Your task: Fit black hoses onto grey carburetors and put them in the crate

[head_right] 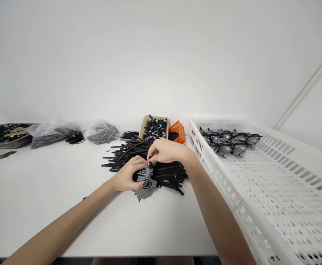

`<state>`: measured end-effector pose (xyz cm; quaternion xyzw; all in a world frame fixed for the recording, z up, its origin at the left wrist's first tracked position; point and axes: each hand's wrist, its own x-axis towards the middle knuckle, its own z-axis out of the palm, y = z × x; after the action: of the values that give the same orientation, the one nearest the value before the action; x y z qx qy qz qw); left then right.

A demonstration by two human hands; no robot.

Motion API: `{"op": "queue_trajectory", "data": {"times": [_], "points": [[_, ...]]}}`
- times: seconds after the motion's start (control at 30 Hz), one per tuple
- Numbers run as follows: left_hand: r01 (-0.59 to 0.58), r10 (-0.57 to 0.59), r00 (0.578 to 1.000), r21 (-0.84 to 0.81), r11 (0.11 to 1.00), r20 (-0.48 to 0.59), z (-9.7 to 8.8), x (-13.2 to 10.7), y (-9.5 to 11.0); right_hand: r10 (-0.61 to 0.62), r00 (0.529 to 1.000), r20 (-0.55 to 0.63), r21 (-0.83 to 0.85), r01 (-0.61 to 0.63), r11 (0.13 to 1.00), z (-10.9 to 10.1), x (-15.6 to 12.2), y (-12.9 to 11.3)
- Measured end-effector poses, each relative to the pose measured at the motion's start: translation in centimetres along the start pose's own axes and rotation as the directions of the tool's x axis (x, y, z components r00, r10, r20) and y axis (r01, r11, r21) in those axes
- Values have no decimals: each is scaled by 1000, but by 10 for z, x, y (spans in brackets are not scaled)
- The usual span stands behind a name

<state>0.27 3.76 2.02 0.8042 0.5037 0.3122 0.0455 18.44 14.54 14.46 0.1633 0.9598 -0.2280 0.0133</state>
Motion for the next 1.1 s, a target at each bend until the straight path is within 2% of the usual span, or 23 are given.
{"op": "queue_trajectory", "data": {"times": [0.23,0.4,0.6,0.7,0.87,1.1], "points": [[9,-8,1000,-15,1000,14,-1,1,2,-7,999,43,22,6,1000,-4,-5,2],[-3,3,1000,-15,1000,10,-1,1,1,2,1000,27,42,-3,999,-4,-4,4],[9,-9,1000,-2,1000,17,-1,1,1,12,998,64,116,-20,993,-5,-6,10],[13,-13,1000,-8,1000,14,-1,1,1,38,999,19,121,-40,992,-6,-7,12],[10,-11,999,30,1000,34,-3,1,7,109,980,-164,-26,-115,993,-7,-5,14],[-16,13,999,111,994,34,-4,-1,17,145,956,-254,-106,-177,979,2,10,18]]}}
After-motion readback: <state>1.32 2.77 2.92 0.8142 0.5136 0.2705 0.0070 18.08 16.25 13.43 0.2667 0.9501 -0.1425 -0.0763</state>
